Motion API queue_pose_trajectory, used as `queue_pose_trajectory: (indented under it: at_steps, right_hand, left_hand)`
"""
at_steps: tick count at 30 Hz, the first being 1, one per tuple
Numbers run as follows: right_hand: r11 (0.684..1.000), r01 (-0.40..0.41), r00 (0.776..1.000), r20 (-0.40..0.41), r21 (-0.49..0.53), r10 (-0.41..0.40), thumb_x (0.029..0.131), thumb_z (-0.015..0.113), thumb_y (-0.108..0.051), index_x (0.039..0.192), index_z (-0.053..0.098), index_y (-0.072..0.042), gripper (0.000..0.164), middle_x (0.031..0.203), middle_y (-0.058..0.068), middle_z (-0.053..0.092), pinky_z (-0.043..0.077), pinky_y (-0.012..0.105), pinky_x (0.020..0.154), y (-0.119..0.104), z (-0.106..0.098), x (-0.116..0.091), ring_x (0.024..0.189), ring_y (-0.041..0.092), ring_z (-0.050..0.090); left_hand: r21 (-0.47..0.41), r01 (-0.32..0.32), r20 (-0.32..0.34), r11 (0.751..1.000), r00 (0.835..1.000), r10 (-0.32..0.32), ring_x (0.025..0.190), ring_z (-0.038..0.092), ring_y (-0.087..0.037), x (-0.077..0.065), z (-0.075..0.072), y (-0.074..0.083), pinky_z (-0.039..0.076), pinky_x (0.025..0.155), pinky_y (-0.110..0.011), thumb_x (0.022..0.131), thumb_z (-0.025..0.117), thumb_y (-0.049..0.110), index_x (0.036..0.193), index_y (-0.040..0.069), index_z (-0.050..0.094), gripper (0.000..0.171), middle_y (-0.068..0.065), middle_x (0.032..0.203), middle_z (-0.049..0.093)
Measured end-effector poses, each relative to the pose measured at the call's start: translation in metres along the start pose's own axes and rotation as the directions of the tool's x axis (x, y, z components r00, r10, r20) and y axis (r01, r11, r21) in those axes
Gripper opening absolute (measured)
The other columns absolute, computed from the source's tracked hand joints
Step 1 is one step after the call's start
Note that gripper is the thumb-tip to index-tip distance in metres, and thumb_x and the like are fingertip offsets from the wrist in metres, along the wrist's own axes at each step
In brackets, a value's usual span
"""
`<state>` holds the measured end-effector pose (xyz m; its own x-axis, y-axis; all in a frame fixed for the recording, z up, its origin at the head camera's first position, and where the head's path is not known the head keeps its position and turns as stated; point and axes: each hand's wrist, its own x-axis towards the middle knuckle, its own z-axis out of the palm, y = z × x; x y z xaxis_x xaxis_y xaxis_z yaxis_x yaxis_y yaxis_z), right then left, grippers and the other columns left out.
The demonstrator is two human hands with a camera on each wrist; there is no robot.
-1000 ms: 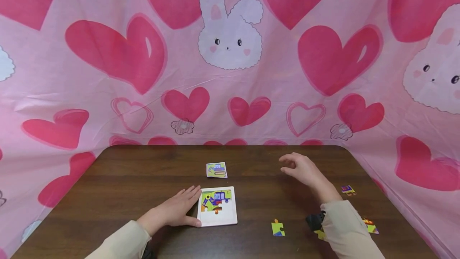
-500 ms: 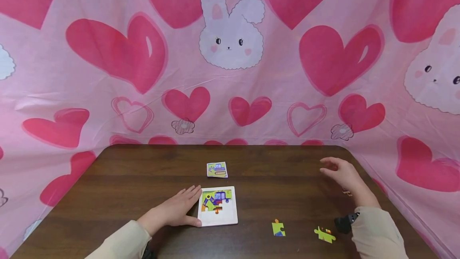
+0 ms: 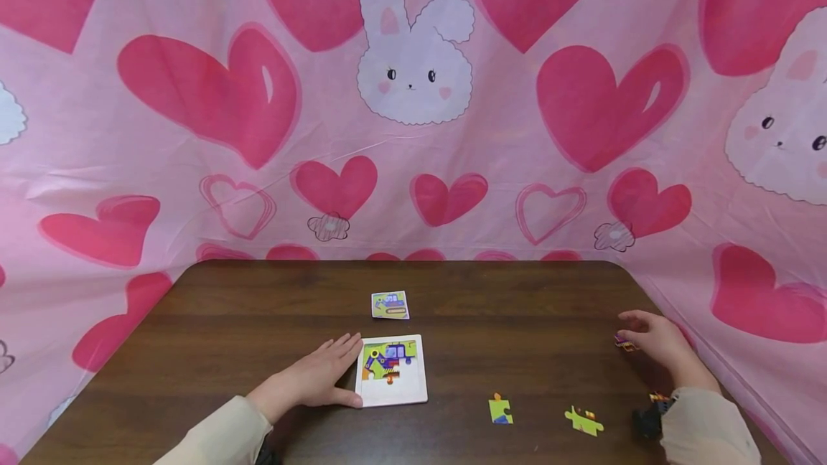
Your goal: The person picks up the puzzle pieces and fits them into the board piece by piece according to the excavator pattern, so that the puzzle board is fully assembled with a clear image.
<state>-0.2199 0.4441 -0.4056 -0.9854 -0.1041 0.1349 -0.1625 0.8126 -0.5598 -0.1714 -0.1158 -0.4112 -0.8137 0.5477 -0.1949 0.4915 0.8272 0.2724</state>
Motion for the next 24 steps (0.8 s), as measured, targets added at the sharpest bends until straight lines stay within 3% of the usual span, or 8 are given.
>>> queue_pose_trajectory:
  at_steps: [2, 6, 9, 13, 18, 24]
  right_hand:
    - [1.0, -0.011, 1.0, 0.02, -0.028, 0.012, 0.082, 0.066, -0.003, 0.103, 0.055, 0.017, 0.031, 0.085, 0.021, 0.062, 0.049, 0.027, 0.058, 0.005, 0.0, -0.003, 0.067, 0.011, 0.057]
    - [0.993, -0.01, 0.999, 0.04, -0.115, 0.015, 0.081, 0.067, -0.006, 0.101, 0.058, 0.013, 0.029, 0.09, 0.027, 0.062, 0.049, 0.033, 0.063, 0.012, -0.001, -0.006, 0.078, 0.029, 0.061]
    - [0.987, 0.014, 0.998, 0.055, -0.161, -0.005, 0.079, 0.066, -0.002, 0.101, 0.059, 0.014, 0.027, 0.093, 0.032, 0.06, 0.049, 0.044, 0.069, 0.016, 0.0, -0.006, 0.085, 0.043, 0.059]
    - [0.979, 0.037, 0.997, 0.072, -0.201, -0.023, 0.076, 0.064, 0.003, 0.1, 0.059, 0.016, 0.027, 0.096, 0.036, 0.058, 0.044, 0.056, 0.075, 0.019, 0.001, -0.006, 0.089, 0.049, 0.057]
    - [0.978, 0.044, 0.997, 0.067, -0.206, -0.03, 0.075, 0.064, 0.003, 0.096, 0.06, 0.015, 0.025, 0.089, 0.031, 0.061, 0.045, 0.054, 0.071, 0.022, 0.002, -0.006, 0.081, 0.043, 0.059]
    - [0.98, 0.046, 0.999, 0.035, -0.194, -0.04, 0.075, 0.067, 0.001, 0.088, 0.061, 0.01, 0.017, 0.078, 0.017, 0.063, 0.046, 0.039, 0.062, 0.025, 0.002, -0.006, 0.068, 0.02, 0.057]
  left_hand:
    - [-0.001, 0.0, 0.001, 1.0, 1.0, 0.0, 0.134, 0.024, -0.033, 0.0, 0.0, 0.0, 0.022, 0.105, -0.048, 0.074, 0.063, 0.06, 0.14, -0.003, 0.033, 0.096, -0.017, 0.145, 0.029]
    - [-0.004, 0.004, 0.006, 1.0, 1.0, -0.004, 0.134, 0.023, -0.032, -0.001, 0.001, 0.0, 0.021, 0.106, -0.047, 0.075, 0.061, 0.061, 0.14, -0.003, 0.032, 0.096, -0.017, 0.146, 0.029]
    - [-0.005, 0.005, 0.007, 1.0, 1.0, -0.005, 0.134, 0.023, -0.032, -0.001, 0.001, 0.0, 0.021, 0.106, -0.047, 0.075, 0.061, 0.061, 0.14, -0.003, 0.032, 0.096, -0.017, 0.146, 0.028]
    - [0.001, 0.002, 0.001, 1.0, 1.0, -0.002, 0.134, 0.023, -0.032, -0.001, 0.001, 0.001, 0.022, 0.105, -0.047, 0.075, 0.062, 0.061, 0.14, -0.003, 0.033, 0.096, -0.017, 0.145, 0.029]
    - [0.007, 0.001, -0.003, 1.0, 1.0, -0.001, 0.134, 0.023, -0.032, -0.001, 0.001, 0.001, 0.022, 0.105, -0.047, 0.075, 0.062, 0.061, 0.14, -0.003, 0.033, 0.096, -0.017, 0.145, 0.029]
    - [-0.004, 0.009, 0.002, 1.0, 1.0, -0.009, 0.134, 0.023, -0.032, 0.0, 0.001, 0.0, 0.021, 0.106, -0.047, 0.074, 0.063, 0.06, 0.14, -0.003, 0.033, 0.096, -0.017, 0.146, 0.029]
